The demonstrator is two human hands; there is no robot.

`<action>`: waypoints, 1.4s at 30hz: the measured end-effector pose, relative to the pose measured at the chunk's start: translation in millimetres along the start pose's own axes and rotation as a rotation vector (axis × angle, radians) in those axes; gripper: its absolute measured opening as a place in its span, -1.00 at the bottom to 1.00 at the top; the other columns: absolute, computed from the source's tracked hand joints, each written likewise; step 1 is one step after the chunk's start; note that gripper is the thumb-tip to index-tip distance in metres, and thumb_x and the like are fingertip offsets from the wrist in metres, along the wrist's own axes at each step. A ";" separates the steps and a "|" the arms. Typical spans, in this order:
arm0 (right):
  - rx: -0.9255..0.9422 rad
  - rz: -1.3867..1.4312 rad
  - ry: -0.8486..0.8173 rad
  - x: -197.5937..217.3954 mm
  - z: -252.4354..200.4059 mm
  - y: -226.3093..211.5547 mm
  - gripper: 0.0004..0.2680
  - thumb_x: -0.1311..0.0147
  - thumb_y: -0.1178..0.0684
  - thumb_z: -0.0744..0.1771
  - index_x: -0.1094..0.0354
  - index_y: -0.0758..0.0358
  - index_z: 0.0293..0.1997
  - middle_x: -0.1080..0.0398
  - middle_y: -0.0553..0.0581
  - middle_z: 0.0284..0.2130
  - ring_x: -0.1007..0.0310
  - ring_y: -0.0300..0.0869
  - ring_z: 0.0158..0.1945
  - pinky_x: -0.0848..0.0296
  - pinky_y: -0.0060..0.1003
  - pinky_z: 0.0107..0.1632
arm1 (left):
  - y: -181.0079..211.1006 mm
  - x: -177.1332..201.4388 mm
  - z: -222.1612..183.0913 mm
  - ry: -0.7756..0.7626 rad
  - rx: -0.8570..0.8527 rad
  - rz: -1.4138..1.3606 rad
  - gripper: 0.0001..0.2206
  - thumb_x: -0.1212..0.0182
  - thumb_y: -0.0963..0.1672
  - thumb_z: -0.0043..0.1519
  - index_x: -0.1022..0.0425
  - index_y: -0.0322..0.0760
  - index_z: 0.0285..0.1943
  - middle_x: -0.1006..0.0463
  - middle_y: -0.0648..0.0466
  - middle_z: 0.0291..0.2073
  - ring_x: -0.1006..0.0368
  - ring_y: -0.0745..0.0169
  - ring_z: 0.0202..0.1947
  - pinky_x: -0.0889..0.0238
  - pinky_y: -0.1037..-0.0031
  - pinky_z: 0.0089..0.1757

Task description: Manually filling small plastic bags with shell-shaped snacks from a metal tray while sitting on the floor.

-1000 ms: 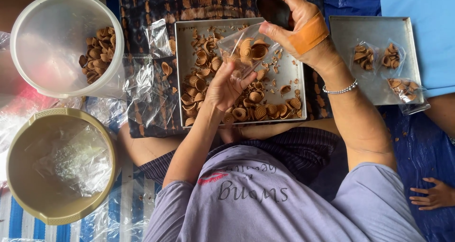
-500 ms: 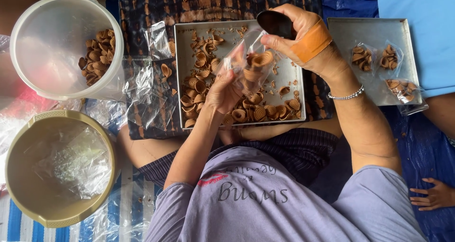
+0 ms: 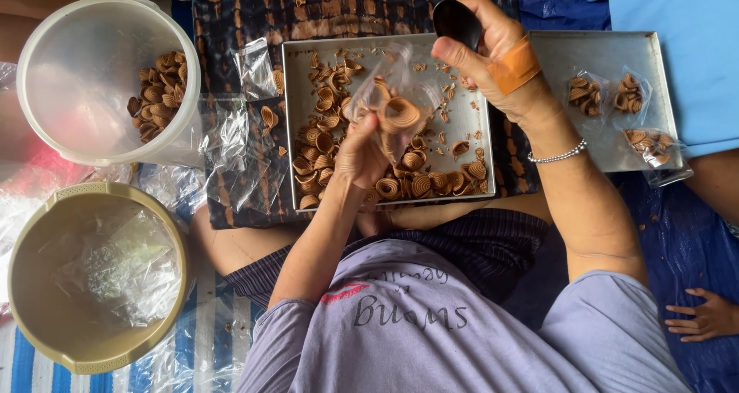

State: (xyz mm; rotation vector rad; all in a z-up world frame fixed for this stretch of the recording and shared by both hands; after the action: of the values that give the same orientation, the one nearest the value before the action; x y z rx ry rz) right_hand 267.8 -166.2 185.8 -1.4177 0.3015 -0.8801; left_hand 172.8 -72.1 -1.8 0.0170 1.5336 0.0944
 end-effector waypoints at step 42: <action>0.370 -1.232 -0.058 37.8 -138.1 -123.2 -0.97 -0.33 0.22 0.39 -0.56 0.32 -0.16 -0.50 0.03 -0.33 -0.35 -0.14 -0.43 -0.26 -0.25 -0.34 | 15.0 -43.1 -78.4 -0.042 0.212 0.378 -0.46 0.03 -0.03 0.39 -0.09 -0.27 0.55 -0.24 -0.25 0.43 -0.41 -0.21 0.21 -0.58 0.28 -0.11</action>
State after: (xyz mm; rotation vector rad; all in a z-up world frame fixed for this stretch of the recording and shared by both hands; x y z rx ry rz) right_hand 158.2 -281.2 287.9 -1.1908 -0.8493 -1.7501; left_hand 92.3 -64.0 39.3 0.4755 1.4778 0.2294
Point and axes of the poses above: each hand's wrist, its own z-axis towards the middle knuckle, its own x-axis out of the back of the hand, y = z × x, the point moved 9 cm from there along z, towards the middle knuckle
